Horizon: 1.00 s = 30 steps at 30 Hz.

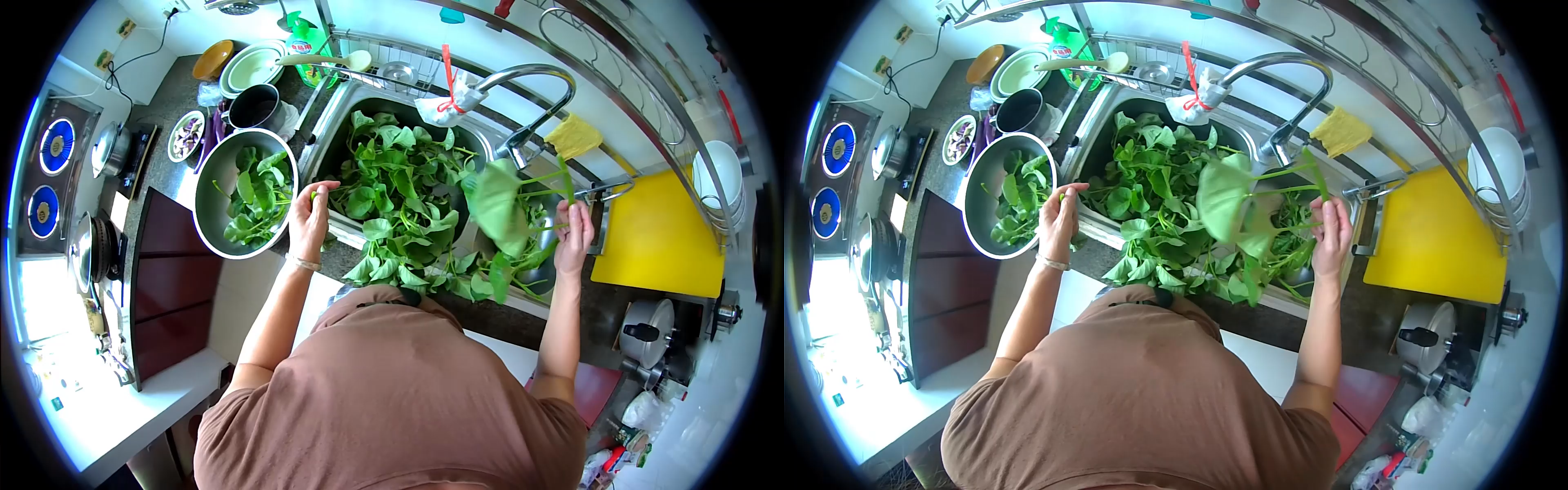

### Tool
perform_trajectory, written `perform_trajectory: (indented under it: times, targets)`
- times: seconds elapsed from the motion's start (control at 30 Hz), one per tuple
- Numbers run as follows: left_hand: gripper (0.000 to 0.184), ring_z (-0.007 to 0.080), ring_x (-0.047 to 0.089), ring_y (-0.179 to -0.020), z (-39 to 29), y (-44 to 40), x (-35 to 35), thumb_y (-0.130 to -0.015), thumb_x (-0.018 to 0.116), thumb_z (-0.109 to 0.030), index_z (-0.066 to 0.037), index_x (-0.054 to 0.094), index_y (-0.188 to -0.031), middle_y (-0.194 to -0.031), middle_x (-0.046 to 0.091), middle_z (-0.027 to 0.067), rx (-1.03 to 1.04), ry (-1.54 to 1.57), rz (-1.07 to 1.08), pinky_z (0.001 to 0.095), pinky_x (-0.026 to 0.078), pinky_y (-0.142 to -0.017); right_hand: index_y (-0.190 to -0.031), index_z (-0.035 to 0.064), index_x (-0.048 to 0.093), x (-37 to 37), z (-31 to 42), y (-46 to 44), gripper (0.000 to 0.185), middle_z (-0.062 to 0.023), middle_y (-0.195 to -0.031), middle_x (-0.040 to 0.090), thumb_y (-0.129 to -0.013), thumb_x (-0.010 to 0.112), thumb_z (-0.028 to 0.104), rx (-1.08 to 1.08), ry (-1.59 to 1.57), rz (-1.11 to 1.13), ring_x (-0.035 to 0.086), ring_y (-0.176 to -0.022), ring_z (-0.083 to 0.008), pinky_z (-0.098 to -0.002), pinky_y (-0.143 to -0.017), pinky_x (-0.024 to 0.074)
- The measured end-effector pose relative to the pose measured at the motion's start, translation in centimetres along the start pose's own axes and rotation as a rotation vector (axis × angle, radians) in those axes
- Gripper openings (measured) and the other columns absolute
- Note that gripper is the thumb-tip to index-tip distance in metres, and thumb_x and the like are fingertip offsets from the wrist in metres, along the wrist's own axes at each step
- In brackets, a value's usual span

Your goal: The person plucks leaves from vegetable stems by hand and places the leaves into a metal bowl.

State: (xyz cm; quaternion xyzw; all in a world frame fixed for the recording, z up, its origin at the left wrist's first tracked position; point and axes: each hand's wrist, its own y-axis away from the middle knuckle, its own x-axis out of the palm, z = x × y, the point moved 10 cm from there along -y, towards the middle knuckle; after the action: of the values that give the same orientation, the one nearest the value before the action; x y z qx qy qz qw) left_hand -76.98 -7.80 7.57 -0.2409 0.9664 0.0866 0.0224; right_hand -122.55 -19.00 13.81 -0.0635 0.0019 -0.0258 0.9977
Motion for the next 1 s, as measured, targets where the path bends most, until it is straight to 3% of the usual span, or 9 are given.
perform_trajectory:
  times: [0.07, 0.13, 0.4, 0.53, 0.57, 0.63, 0.73, 0.87, 1.0]
  targets:
    - [0.027, -0.0012, 0.025, -0.049, 0.2, 0.2, 0.7, -0.1, 0.049, -0.023, -0.003, 0.067, -0.105, -0.055, 0.033, -0.0129, -0.009, -0.029, 0.028, 0.0204, 0.016, -0.045, -0.098, 0.004, 0.06, -2.0, -1.3, -1.7, 0.023, 0.0025, -0.077, 0.051, -0.098, 0.05, 0.025, 0.019, -0.102, 0.056, 0.043, -0.063, -0.0051, -0.0199, -0.057, 0.0337]
    - [0.027, -0.0013, 0.024, -0.049, 0.6, 0.2, 1.3, -0.1, 0.05, -0.023, -0.003, 0.067, -0.105, -0.055, 0.033, -0.0133, -0.012, -0.012, 0.047, 0.0202, 0.016, -0.045, -0.11, 0.0029, 0.06, -5.3, -2.2, -2.5, 0.025, -0.0072, -0.099, 0.062, -0.096, 0.053, 0.022, -0.253, 0.368, -0.031, 0.06, -0.084, -0.015, -0.0249, -0.075, 0.0488]
    - [0.023, -0.0018, 0.026, -0.051, 0.3, 0.2, 3.4, -0.098, 0.053, -0.02, -0.004, 0.067, -0.105, -0.058, 0.037, -0.0134, -0.029, -0.005, 0.148, 0.0194, 0.017, -0.045, -0.098, 0.005, 0.062, -0.5, -2.4, -2.7, 0.022, -0.0034, -0.087, 0.061, -0.093, 0.056, 0.026, 0.209, -0.015, 0.24, 0.053, -0.072, -0.0089, -0.0224, -0.063, 0.0416]
    - [0.024, -0.0006, 0.029, -0.048, -1.5, 1.3, 7.6, -0.096, 0.057, -0.026, -0.006, 0.064, -0.107, -0.059, 0.04, -0.0123, -0.176, 0.094, 0.357, 0.0195, 0.019, -0.043, -0.092, 0.0061, 0.064, 6.7, -2.4, -1.2, 0.022, -0.0015, -0.081, 0.061, -0.091, 0.058, 0.027, 0.375, 0.087, 0.676, 0.049, -0.067, -0.0059, -0.0212, -0.057, 0.038]
    - [0.026, -0.0001, 0.028, -0.047, -1.5, 1.6, 9.1, -0.096, 0.055, -0.029, -0.006, 0.062, -0.107, -0.058, 0.037, -0.0118, -0.223, 0.134, 0.453, 0.0199, 0.018, -0.043, -0.083, 0.0067, 0.063, 9.2, -2.4, -0.4, 0.023, 0.0023, -0.07, 0.057, -0.091, 0.056, 0.027, 0.421, 0.076, 0.833, 0.038, -0.056, -0.0012, -0.0212, -0.048, 0.027]
    - [0.025, -0.0002, 0.027, -0.048, -2.2, 2.6, 12.3, -0.096, 0.055, -0.03, -0.007, 0.063, -0.104, -0.059, 0.037, -0.0115, -0.295, 0.217, 0.641, 0.0199, 0.018, -0.043, -0.079, 0.0062, 0.064, 12.5, -1.6, 1.1, 0.026, 0.002, -0.07, 0.058, -0.092, 0.056, 0.027, 0.391, 0.192, 0.976, 0.043, -0.061, -0.0037, -0.021, -0.053, 0.0331]
    - [0.028, 0.0068, 0.052, -0.073, -3.5, 3.5, 15.9, -0.095, 0.058, -0.029, -0.003, 0.066, -0.097, -0.077, 0.062, -0.0006, -0.039, 0.011, 0.778, 0.0253, 0.043, -0.065, -0.078, 0.0044, 0.062, 15.6, -1.1, 2.2, 0.03, 0.0024, -0.071, 0.057, -0.095, 0.053, 0.028, 0.269, 0.293, 1.154, 0.045, -0.061, -0.0048, -0.021, -0.058, 0.0355]
    - [0.029, 0.0191, 0.059, -0.063, -4.8, 4.6, 17.3, -0.092, 0.057, -0.03, -0.003, 0.067, -0.092, -0.074, 0.064, 0.0089, 0.132, -0.392, 0.903, 0.0333, 0.046, -0.06, -0.08, 0.0013, 0.061, 16.9, -1.7, 2.3, 0.03, 0.0, -0.072, 0.058, -0.097, 0.053, 0.025, 0.206, 0.295, 1.213, 0.049, -0.067, -0.0074, -0.0241, -0.063, 0.039]
    - [0.022, 0.0269, 0.061, -0.066, -6.1, 4.6, 16.6, -0.09, 0.054, -0.022, -0.002, 0.063, -0.09, -0.075, 0.062, 0.0146, 0.368, -0.561, 0.75, 0.0346, 0.047, -0.061, -0.079, 0.0013, 0.061, 17.4, -1.8, 2.7, 0.031, 0.0001, -0.072, 0.058, -0.097, 0.053, 0.026, 0.2, 0.315, 1.198, 0.05, -0.068, -0.0069, -0.0236, -0.063, 0.039]
